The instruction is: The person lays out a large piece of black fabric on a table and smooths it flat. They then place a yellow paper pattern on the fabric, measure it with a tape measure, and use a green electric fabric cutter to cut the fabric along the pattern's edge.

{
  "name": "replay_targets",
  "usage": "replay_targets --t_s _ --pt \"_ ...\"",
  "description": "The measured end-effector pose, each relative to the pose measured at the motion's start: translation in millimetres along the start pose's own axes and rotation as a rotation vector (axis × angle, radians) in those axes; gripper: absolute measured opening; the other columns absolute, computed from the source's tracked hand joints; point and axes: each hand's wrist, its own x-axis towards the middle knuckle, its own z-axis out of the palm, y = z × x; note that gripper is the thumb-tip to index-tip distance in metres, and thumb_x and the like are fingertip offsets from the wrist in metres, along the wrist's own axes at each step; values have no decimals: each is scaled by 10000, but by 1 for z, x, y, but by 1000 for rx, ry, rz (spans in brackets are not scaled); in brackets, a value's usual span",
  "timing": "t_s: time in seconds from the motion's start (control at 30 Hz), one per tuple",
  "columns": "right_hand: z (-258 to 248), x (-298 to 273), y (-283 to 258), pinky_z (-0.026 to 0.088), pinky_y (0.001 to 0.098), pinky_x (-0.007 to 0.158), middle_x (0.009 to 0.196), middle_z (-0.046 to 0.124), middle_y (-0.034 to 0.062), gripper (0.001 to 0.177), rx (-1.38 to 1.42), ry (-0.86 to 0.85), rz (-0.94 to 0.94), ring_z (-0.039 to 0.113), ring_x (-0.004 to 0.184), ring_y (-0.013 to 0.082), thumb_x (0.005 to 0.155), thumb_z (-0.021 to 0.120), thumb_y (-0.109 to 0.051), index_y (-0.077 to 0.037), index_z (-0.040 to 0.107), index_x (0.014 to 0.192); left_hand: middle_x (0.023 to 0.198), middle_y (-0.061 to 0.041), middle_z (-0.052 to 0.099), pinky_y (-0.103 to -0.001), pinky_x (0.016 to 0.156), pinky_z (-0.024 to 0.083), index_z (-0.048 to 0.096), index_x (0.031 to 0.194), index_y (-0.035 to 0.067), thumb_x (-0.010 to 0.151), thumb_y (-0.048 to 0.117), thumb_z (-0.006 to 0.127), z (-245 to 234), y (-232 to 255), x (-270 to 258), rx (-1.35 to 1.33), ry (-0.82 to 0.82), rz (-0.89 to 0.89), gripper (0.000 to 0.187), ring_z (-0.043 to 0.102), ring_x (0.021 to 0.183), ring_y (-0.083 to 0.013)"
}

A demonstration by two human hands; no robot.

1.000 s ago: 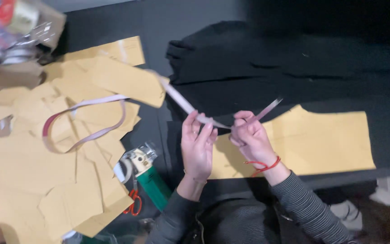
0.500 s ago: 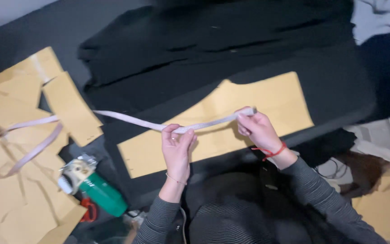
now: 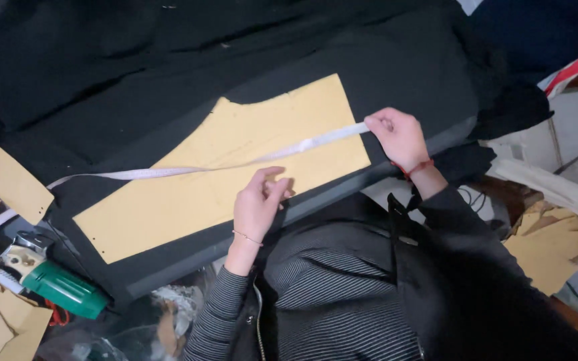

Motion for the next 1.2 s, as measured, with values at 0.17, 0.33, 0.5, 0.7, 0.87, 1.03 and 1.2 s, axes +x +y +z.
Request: replay_targets --t_s 0.17,0.33,0.5,0.7,0.87,1.03,1.2 --pt "-12 10 -25 479 300 581 715 681 74 227 -270 67 25 602 627 121 966 757 -249 -26 755 1009 913 -75 766 -315 687 546 767 1020 124 939 264 721 42 46 30 242 86 330 167 717 743 -236" --pt "-20 15 -38 498 320 577 709 684 84 246 -416 26 5 655 593 168 990 738 -292 -46 747 982 898 -82 621 -437 784 422 688 935 117 863 270 767 84 58 98 463 225 591 188 612 874 -289" --pt "-27 23 -21 484 317 552 674 663 67 253 -429 59 -48 626 565 160 968 775 -296 -44 751 961 862 -46 612 -432 776 411 658 903 143 831 293 803 100 46 111 524 177 495 221 611 841 -255" --pt "-24 23 -19 459 286 522 634 641 16 274 -408 94 -49 581 534 116 928 834 -318 -57 752 924 845 -19 611 -420 779 410 674 882 178 806 270 825 101 42 118 513 142 438 193 611 834 -226" --pt "-21 24 -16 475 275 526 637 649 4 300 -424 116 -52 595 537 106 895 867 -338 -66 743 895 831 -8 609 -410 780 404 698 880 194 804 244 828 102 35 121 488 126 431 159 607 829 -213" --pt "-20 24 -12 501 282 545 657 657 4 291 -449 140 -92 625 562 109 915 869 -314 -65 718 914 813 0 591 -400 771 382 702 850 197 799 279 840 102 39 117 491 136 431 169 590 808 -204" --pt "-21 24 -17 501 281 551 652 651 6 267 -415 146 -88 631 570 109 917 862 -263 -55 695 940 806 7 578 -398 776 369 700 839 202 781 297 847 104 39 117 489 163 435 184 577 813 -196"
